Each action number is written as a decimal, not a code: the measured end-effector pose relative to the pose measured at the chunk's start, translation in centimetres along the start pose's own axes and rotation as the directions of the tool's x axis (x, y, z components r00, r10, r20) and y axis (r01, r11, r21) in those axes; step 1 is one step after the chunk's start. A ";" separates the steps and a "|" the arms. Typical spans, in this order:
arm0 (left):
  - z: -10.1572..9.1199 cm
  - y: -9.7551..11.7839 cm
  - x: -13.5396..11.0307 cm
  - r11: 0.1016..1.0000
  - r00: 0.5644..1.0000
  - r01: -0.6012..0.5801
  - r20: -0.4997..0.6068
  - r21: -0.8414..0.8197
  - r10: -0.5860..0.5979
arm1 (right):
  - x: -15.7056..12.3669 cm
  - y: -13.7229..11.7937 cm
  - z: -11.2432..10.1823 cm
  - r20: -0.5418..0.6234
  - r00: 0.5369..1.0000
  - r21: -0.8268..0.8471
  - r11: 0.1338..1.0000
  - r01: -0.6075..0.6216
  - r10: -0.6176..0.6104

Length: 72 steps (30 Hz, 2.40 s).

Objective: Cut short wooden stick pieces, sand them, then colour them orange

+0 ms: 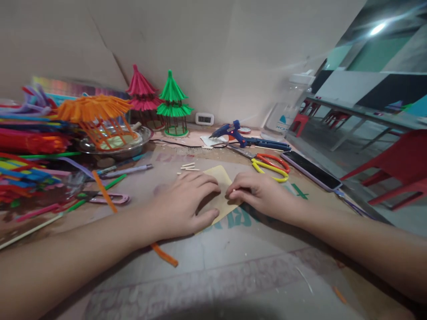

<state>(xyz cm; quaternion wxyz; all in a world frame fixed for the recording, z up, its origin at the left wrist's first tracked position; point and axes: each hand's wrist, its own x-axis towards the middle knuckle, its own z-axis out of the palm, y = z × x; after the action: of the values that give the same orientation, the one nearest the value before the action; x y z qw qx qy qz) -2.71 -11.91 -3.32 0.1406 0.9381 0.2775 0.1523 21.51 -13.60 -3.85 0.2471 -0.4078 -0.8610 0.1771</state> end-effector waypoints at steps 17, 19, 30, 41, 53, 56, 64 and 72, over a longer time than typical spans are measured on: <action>0.2 -0.8 0.3 0.986 0.995 -0.043 0.091 0.159 0.029 | 0.1 -0.4 0.4 0.029 0.967 -0.334 0.910 0.247 -0.252; 0.1 -0.8 0.2 0.987 0.995 -0.046 0.099 0.156 0.031 | 0.0 -0.4 0.4 0.024 0.964 -0.285 0.922 0.261 -0.266; 0.2 -0.7 0.3 0.984 0.994 -0.047 0.105 0.171 0.029 | -0.1 -0.8 0.7 0.009 0.956 -0.287 0.915 0.283 -0.293; 0.5 -0.7 0.2 0.984 0.996 -0.055 0.080 0.169 0.041 | -0.2 -1.1 0.8 0.016 0.973 -0.260 0.939 0.227 -0.231; 0.5 -0.6 0.1 0.986 0.996 -0.053 0.074 0.157 0.042 | -0.3 -0.8 0.7 0.001 0.969 -0.254 0.937 0.238 -0.246; 0.5 -0.6 0.1 0.987 0.996 -0.053 0.073 0.153 0.043 | -0.3 -0.7 0.7 0.001 0.963 -0.318 0.913 0.255 -0.269; 0.6 -0.7 0.0 0.987 0.997 -0.057 0.068 0.152 0.047 | 0.2 -0.3 0.8 -0.014 0.963 -0.354 0.902 0.247 -0.269; 0.4 -1.2 -0.1 0.993 0.998 -0.059 0.038 0.100 0.055 | -0.4 -0.8 0.2 -0.164 0.985 0.004 0.999 0.049 -0.048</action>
<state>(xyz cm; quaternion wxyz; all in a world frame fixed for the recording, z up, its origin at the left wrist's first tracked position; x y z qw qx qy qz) -3.24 -11.05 -4.14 0.0931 0.9541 0.2555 0.1255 21.14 -14.46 -3.68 0.3229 -0.3990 -0.8467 0.1403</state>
